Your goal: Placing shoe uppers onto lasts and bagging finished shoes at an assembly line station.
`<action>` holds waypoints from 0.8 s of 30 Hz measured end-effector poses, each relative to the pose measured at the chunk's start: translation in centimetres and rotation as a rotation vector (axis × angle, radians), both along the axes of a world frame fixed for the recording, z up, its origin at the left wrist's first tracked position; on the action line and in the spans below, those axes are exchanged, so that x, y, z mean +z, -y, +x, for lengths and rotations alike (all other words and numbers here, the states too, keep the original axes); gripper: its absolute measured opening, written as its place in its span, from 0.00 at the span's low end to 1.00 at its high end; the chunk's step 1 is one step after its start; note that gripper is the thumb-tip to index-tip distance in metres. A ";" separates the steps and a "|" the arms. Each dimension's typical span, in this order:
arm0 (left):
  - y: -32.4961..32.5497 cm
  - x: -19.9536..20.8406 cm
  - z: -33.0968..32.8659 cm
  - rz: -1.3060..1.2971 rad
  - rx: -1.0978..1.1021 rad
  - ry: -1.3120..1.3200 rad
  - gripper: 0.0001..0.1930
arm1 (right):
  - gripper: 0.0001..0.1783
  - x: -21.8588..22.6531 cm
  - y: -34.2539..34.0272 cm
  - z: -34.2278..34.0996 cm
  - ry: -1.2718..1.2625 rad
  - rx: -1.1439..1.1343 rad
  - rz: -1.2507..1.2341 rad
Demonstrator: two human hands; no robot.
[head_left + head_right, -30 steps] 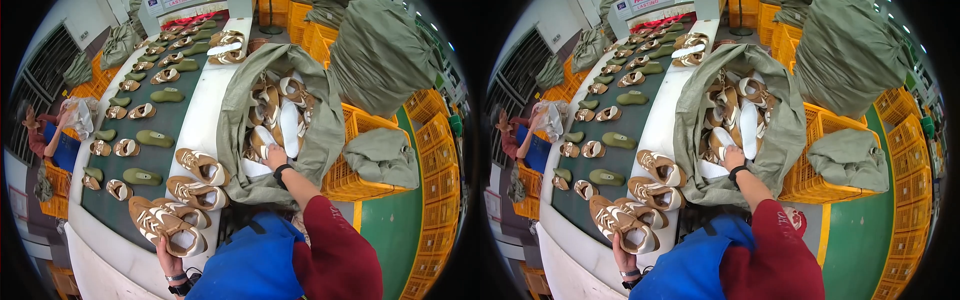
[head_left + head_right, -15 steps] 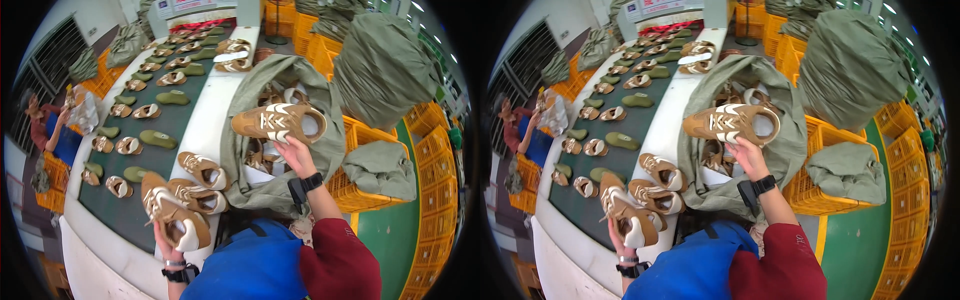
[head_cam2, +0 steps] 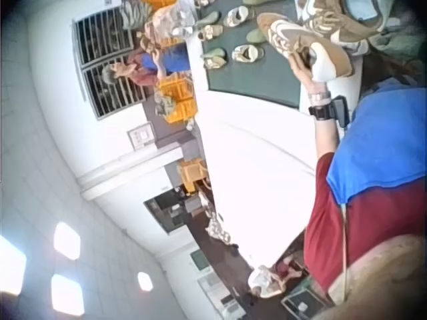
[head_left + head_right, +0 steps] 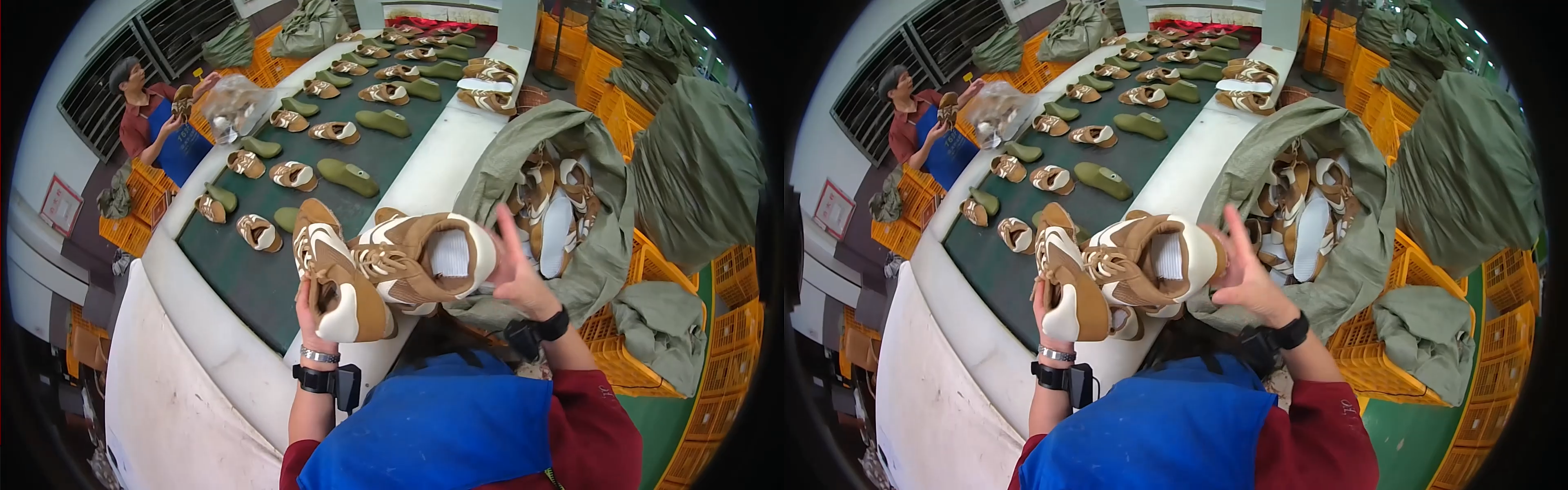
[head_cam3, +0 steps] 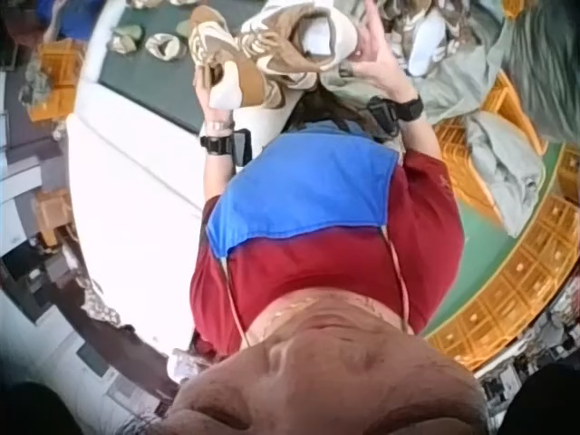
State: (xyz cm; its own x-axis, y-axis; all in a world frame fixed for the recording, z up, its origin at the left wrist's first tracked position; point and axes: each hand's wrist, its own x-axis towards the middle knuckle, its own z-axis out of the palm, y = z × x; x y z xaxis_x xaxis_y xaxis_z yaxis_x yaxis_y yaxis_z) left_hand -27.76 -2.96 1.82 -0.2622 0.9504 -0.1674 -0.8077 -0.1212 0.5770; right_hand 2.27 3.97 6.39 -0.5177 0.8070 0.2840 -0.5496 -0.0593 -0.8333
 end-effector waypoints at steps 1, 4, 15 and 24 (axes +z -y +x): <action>0.4 -0.1 -0.6 0.001 -0.011 -0.013 0.18 | 0.55 0.5 -0.6 0.3 0.077 -0.060 0.192; 1.4 -1.6 -2.0 0.036 0.032 -0.088 0.18 | 0.52 2.3 -1.2 -1.1 0.690 -0.228 1.059; 5.9 -5.1 -4.7 -0.149 0.141 -0.035 0.20 | 0.41 -8.4 -1.1 -5.3 1.146 -0.520 0.752; 5.5 -10.4 0.2 -0.356 -0.211 0.049 0.24 | 0.27 -10.0 -7.0 3.1 1.001 -0.708 0.500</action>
